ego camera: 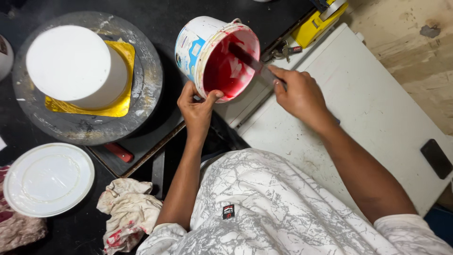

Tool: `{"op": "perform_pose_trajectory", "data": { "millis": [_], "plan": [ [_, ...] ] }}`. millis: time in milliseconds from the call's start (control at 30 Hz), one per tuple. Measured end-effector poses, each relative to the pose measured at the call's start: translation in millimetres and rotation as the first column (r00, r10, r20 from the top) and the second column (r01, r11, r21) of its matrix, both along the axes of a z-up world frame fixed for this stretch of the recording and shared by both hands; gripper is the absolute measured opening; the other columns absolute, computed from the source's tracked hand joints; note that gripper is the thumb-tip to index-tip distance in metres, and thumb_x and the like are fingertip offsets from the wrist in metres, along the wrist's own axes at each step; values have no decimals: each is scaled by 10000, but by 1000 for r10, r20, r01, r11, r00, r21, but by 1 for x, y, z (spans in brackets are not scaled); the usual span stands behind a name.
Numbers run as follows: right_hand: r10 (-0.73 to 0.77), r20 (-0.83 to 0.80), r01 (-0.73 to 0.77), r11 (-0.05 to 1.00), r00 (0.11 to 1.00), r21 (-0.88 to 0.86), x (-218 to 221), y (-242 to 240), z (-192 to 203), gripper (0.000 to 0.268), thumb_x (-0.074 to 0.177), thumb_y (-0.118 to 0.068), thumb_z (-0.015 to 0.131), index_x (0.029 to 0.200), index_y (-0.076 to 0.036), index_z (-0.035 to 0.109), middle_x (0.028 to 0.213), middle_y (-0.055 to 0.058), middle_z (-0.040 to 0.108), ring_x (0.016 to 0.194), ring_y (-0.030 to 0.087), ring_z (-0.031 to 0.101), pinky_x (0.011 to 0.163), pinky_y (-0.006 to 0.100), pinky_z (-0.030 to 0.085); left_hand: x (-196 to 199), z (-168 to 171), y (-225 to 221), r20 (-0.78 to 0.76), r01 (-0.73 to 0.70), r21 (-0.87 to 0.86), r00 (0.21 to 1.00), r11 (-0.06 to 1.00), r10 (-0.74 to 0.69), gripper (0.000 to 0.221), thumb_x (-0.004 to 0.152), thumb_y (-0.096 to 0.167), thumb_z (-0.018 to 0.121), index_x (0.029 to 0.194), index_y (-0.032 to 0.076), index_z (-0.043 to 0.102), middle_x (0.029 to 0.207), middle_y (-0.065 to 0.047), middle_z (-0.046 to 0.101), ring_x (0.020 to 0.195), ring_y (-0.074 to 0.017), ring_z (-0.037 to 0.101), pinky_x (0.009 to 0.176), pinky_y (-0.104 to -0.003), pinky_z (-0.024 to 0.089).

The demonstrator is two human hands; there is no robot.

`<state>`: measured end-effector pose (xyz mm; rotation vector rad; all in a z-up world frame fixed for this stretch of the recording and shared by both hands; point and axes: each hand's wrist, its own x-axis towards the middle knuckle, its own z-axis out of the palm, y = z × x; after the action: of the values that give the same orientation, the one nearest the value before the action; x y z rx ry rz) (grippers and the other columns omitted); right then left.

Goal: The person mixes red glaze in a container using a knife, adds syrup and other liquids from bottles, and pours the mixture onto a small round cake.

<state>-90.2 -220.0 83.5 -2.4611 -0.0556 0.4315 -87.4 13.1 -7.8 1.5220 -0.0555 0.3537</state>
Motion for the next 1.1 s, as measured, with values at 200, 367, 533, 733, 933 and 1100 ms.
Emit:
{"op": "perform_pose_trajectory", "data": {
  "millis": [200, 367, 533, 733, 933, 1100],
  "plan": [
    [57, 47, -67, 966, 997, 249, 13, 3, -26, 432, 1002, -133, 619, 1426, -49, 608, 1006, 270, 732, 791, 389, 695, 713, 501, 519, 19, -5, -3, 13, 20, 64, 1000, 998, -21, 505, 822, 273, 924, 756, 45, 479, 711, 57, 420, 684, -61, 372, 603, -255, 338],
    [23, 186, 22, 971, 982, -237, 5, 20, 12, 419, 970, -86, 583, 1382, -107, 660, 823, 223, 729, 700, 316, 704, 669, 475, 557, 26, 0, -5, 14, 7, 61, 1000, 998, -8, 466, 829, 304, 905, 766, 55, 516, 705, 70, 450, 682, -53, 389, 607, -239, 351],
    [102, 434, -61, 992, 895, -110, 11, 17, 75, 395, 939, -127, 639, 1330, -134, 696, 728, 175, 676, 580, 324, 654, 625, 464, 543, 35, 33, -1, 68, 69, -75, 996, 995, -64, 496, 853, 359, 901, 790, 78, 497, 739, 88, 464, 707, -33, 410, 639, -218, 366],
    [428, 726, -132, 893, 537, -430, 25, 38, 134, 459, 839, -56, 671, 1270, -188, 756, 823, 123, 619, 736, 329, 652, 653, 467, 530, 48, 112, 41, 230, -2, -60, 973, 998, 16, 461, 846, 337, 904, 823, 85, 519, 778, 87, 476, 719, -21, 405, 648, -200, 354],
    [434, 659, -273, 901, 615, -338, 45, 92, 152, 313, 824, -88, 689, 1124, -133, 765, 863, 138, 647, 755, 361, 647, 675, 501, 517, 50, 174, 114, 484, 55, -68, 875, 996, -15, 411, 866, 214, 919, 853, 57, 539, 827, 55, 540, 772, -25, 536, 679, -223, 482],
    [235, 716, -389, 920, 657, 55, 45, 129, 150, 418, 933, -75, 652, 1316, -229, 716, 850, 111, 643, 742, 334, 649, 662, 462, 508, 36, 185, 172, 503, -75, 83, 864, 994, 23, 383, 854, 243, 897, 917, 13, 597, 867, 14, 627, 778, -47, 609, 695, -227, 501]
  ]
}}
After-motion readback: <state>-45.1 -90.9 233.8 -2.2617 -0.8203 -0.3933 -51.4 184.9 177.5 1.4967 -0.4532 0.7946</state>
